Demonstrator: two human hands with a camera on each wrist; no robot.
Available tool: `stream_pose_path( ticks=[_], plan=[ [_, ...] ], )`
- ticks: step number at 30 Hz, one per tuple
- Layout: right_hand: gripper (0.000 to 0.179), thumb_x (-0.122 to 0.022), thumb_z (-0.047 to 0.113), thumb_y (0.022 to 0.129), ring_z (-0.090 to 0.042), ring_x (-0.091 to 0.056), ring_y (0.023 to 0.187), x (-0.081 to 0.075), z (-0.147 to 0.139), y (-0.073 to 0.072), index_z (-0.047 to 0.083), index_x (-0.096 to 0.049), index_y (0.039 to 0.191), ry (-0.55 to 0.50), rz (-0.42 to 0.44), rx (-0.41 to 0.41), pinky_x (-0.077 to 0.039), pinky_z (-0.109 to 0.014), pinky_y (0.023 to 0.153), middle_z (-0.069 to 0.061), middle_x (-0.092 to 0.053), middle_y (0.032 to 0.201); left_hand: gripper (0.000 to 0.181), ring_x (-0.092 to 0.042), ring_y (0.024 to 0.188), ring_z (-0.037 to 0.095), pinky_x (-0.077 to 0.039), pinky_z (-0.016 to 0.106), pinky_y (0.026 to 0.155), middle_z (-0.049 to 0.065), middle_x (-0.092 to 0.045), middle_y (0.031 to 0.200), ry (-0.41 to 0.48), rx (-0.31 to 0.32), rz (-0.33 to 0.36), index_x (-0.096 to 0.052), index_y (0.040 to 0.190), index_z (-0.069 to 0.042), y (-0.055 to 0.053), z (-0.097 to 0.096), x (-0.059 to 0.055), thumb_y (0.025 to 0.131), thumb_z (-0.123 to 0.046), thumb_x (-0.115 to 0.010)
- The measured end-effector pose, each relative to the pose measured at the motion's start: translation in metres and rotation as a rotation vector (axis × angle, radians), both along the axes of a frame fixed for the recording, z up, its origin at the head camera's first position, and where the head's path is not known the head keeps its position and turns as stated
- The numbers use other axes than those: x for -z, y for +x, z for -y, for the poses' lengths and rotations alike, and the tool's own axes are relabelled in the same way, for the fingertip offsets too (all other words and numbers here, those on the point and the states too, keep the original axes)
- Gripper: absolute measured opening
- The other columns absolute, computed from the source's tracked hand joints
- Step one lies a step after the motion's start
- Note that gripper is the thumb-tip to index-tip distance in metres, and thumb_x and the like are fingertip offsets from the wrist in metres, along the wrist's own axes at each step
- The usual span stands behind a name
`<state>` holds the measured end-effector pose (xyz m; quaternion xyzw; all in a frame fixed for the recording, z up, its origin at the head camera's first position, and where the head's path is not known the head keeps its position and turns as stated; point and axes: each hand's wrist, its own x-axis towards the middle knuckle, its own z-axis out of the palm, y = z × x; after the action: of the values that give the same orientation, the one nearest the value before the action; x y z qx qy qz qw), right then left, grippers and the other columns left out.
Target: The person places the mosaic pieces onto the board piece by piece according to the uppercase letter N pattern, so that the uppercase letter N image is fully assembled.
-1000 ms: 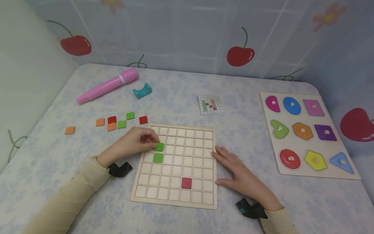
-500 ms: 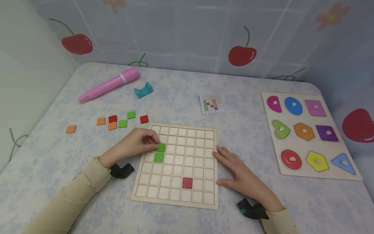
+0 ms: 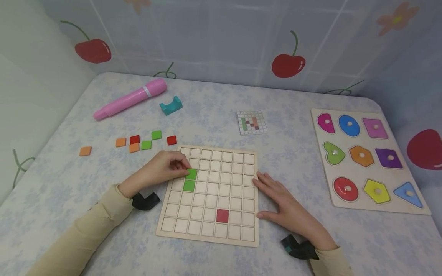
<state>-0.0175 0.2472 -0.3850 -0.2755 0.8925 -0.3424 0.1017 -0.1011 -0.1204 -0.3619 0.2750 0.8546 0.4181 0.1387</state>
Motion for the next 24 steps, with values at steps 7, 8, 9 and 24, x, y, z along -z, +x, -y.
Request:
stream_pose_path(
  ticks=[7, 8, 9, 24],
  plan=[
    [0.08, -0.075, 0.031, 0.079, -0.022, -0.012, 0.139, 0.001, 0.0, 0.001, 0.017, -0.034, 0.146, -0.017, 0.002, 0.001, -0.006, -0.015, 0.103, -0.005, -0.023, 0.152, 0.005, -0.054, 0.066, 0.007, -0.047, 0.025, 0.061, -0.007, -0.061, 0.078, -0.024, 0.002, -0.056, -0.072, 0.085, -0.01, 0.004, 0.0, 0.0, 0.081, -0.008, -0.074],
    [0.08, -0.075, 0.03, 0.079, -0.021, -0.012, 0.139, 0.001, 0.0, 0.001, 0.016, -0.034, 0.146, -0.022, -0.006, -0.003, -0.005, -0.014, 0.102, -0.006, -0.023, 0.151, 0.005, -0.053, 0.067, 0.007, -0.047, 0.025, 0.06, -0.007, -0.061, 0.079, -0.027, 0.005, -0.074, -0.072, 0.085, -0.01, 0.003, 0.0, 0.0, 0.08, -0.008, -0.074],
    [0.08, -0.075, 0.029, 0.079, -0.021, -0.011, 0.139, 0.001, 0.0, 0.0, 0.016, -0.034, 0.146, -0.029, -0.013, -0.007, -0.005, -0.013, 0.102, -0.006, -0.023, 0.151, 0.006, -0.053, 0.068, 0.007, -0.047, 0.024, 0.061, -0.007, -0.061, 0.081, -0.025, 0.008, -0.088, -0.073, 0.085, -0.01, 0.003, 0.0, 0.0, 0.08, -0.007, -0.075],
    [0.079, -0.075, 0.027, 0.08, -0.023, -0.012, 0.139, 0.002, -0.001, 0.001, 0.016, -0.033, 0.146, -0.043, -0.021, -0.016, -0.004, -0.014, 0.102, -0.007, -0.023, 0.152, 0.022, -0.06, 0.085, 0.015, -0.049, 0.027, 0.077, 0.003, -0.066, 0.096, 0.081, -0.289, -0.024, -0.07, 0.104, -0.003, -0.024, 0.072, -0.023, 0.083, -0.011, -0.072]
  ],
)
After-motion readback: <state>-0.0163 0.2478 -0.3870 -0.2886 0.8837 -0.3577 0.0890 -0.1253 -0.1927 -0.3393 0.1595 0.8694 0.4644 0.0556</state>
